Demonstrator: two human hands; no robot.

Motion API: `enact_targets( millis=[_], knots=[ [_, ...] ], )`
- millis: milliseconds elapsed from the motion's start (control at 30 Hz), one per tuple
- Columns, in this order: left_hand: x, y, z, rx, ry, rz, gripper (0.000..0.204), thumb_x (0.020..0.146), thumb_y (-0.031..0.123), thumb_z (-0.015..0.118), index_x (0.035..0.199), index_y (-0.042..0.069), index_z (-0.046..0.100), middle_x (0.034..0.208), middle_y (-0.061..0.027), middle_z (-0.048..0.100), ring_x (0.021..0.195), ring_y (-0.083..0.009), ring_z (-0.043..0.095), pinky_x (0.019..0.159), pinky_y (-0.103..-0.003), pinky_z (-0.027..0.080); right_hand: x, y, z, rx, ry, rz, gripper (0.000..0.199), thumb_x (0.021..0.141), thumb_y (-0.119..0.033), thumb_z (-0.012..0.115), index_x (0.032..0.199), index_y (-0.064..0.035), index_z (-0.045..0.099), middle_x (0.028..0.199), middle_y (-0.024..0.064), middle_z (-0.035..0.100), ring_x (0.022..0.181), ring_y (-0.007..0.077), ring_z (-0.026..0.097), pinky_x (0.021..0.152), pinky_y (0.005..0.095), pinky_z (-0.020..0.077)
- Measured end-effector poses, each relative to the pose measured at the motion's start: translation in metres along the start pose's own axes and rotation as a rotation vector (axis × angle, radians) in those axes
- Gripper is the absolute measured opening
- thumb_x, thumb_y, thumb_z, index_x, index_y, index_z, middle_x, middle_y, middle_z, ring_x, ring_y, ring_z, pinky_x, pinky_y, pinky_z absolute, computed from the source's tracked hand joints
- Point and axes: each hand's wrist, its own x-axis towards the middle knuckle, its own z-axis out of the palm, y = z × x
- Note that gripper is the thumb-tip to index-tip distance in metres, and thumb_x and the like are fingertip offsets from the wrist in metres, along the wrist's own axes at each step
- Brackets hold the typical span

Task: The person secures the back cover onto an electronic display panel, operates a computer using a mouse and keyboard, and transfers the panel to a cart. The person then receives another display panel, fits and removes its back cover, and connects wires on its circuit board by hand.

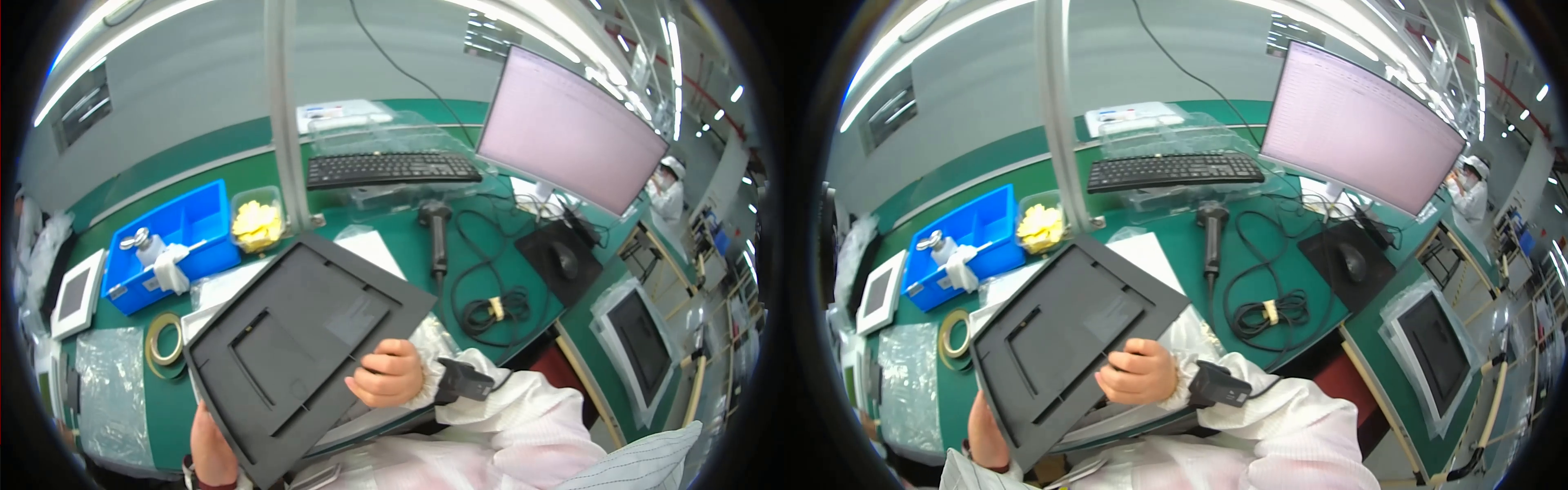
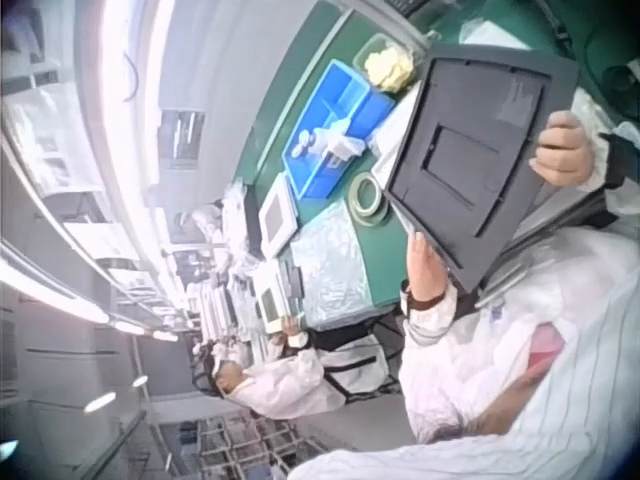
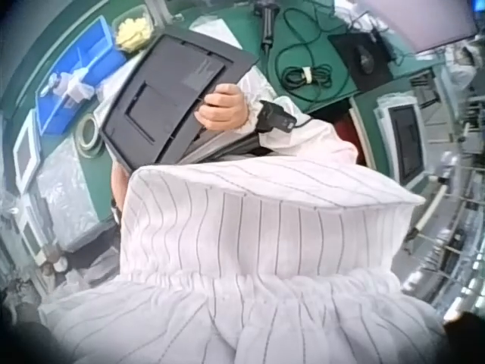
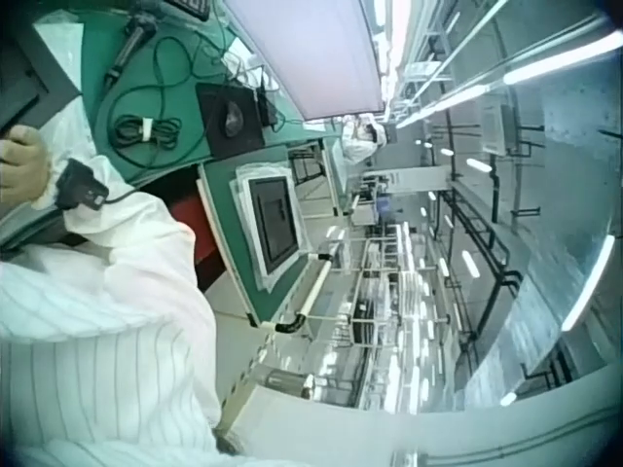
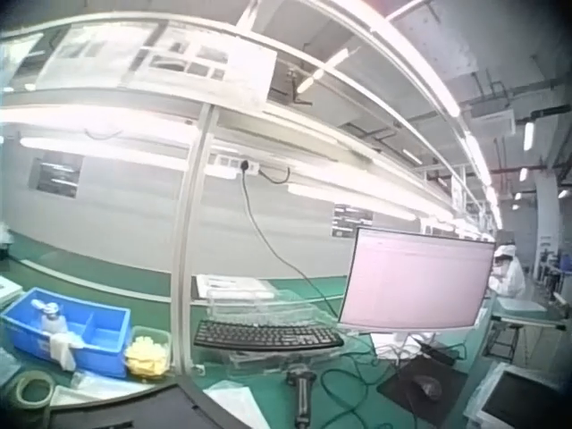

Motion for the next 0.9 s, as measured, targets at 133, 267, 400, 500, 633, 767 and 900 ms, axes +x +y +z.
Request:
enact_targets(
  millis=[133, 267, 400, 500, 633, 767, 900],
  knots=[
    [0.006, -0.01, 0.031, 0.515, -0.015, 0.038, 0.054, 0.082, 0.006, 0.051, 0.132, -0.003, 0.03, 0.124, -0.0136, 0.047, 0.11, -0.0223, 0.049, 0.094, -0.032, 0.039, -0.002, -0.017, 0.004, -0.024, -0.027, 0.022, 0.022, 0.066, -0.008, 0.061, 0.087, -0.014, 0.062, 0.083, -0.0041, 0.053, 0.074, 0.0121, 0.05, 0.061, 0.0243, 0.0407],
    [0.011, -0.004, 0.033, 0.46, -0.053, 0.079, 0.053, 0.083, 0.007, 0.051, 0.131, -0.003, 0.032, 0.123, -0.0143, 0.049, 0.107, -0.0229, 0.052, 0.091, -0.032, 0.042, 0.009, -0.021, -0.011, 0.228, -0.16, 0.177, 0.02, 0.074, -0.024, 0.063, 0.09, -0.0131, 0.059, 0.091, -0.0017, 0.053, 0.083, 0.0148, 0.051, 0.076, 0.0299, 0.0418],
    [0.007, 0.021, 0.024, 0.52, -0.018, 0.068, 0.05, 0.084, 0.008, 0.05, 0.13, -0.002, 0.033, 0.12, -0.0135, 0.051, 0.104, -0.0218, 0.054, 0.089, -0.031, 0.043, 0.01, 0.009, -0.036, 0.455, -0.177, 0.5, 0.027, 0.071, -0.024, 0.071, 0.092, -0.0085, 0.062, 0.087, 0.004, 0.054, 0.08, 0.0219, 0.051, 0.073, 0.0339, 0.0414],
    [0.012, 0.037, 0.008, 0.595, 0.008, 0.11, 0.049, 0.085, 0.007, 0.05, 0.131, -0.002, 0.034, 0.12, -0.013, 0.051, 0.102, -0.0213, 0.055, 0.089, -0.031, 0.044, -0.008, 0.033, -0.027, 0.396, -0.142, 0.779, 0.02, 0.079, -0.014, 0.062, 0.097, -0.0045, 0.061, 0.092, 0.0069, 0.057, 0.08, 0.0205, 0.052, 0.074, 0.0309, 0.0419],
    [0.019, 0.053, -0.007, 0.7, -0.032, 0.148, 0.047, 0.087, 0.009, 0.05, 0.131, -0.003, 0.035, 0.119, -0.0122, 0.053, 0.102, -0.0189, 0.055, 0.089, -0.029, 0.043, -0.035, 0.047, -0.003, 1.037, -0.186, 1.477, 0.029, 0.087, -0.01, 0.05, 0.114, -0.0013, 0.053, 0.11, 0.0048, 0.056, 0.081, 0.0093, 0.053, 0.067, 0.0239, 0.0434],
    [0.022, 0.054, -0.012, 0.716, -0.037, 0.128, 0.046, 0.088, 0.011, 0.049, 0.13, -0.003, 0.036, 0.118, -0.0118, 0.053, 0.102, -0.0179, 0.055, 0.088, -0.028, 0.043, -0.028, 0.045, 0.01, 1.363, -0.286, 1.7, 0.048, 0.089, -0.013, 0.048, 0.132, 0.0, 0.035, 0.129, 0.0062, 0.045, 0.08, 0.0093, 0.052, 0.064, 0.02, 0.0419],
    [0.024, 0.055, -0.015, 0.699, -0.025, 0.092, 0.045, 0.088, 0.011, 0.048, 0.13, -0.003, 0.037, 0.118, -0.0121, 0.054, 0.102, -0.0181, 0.055, 0.088, -0.028, 0.044, -0.022, 0.044, 0.018, 1.375, -0.323, 1.708, 0.048, 0.09, -0.014, 0.047, 0.134, 0.0003, 0.033, 0.131, 0.007, 0.043, 0.072, 0.0081, 0.051, 0.059, 0.0193, 0.0408]
  ],
)
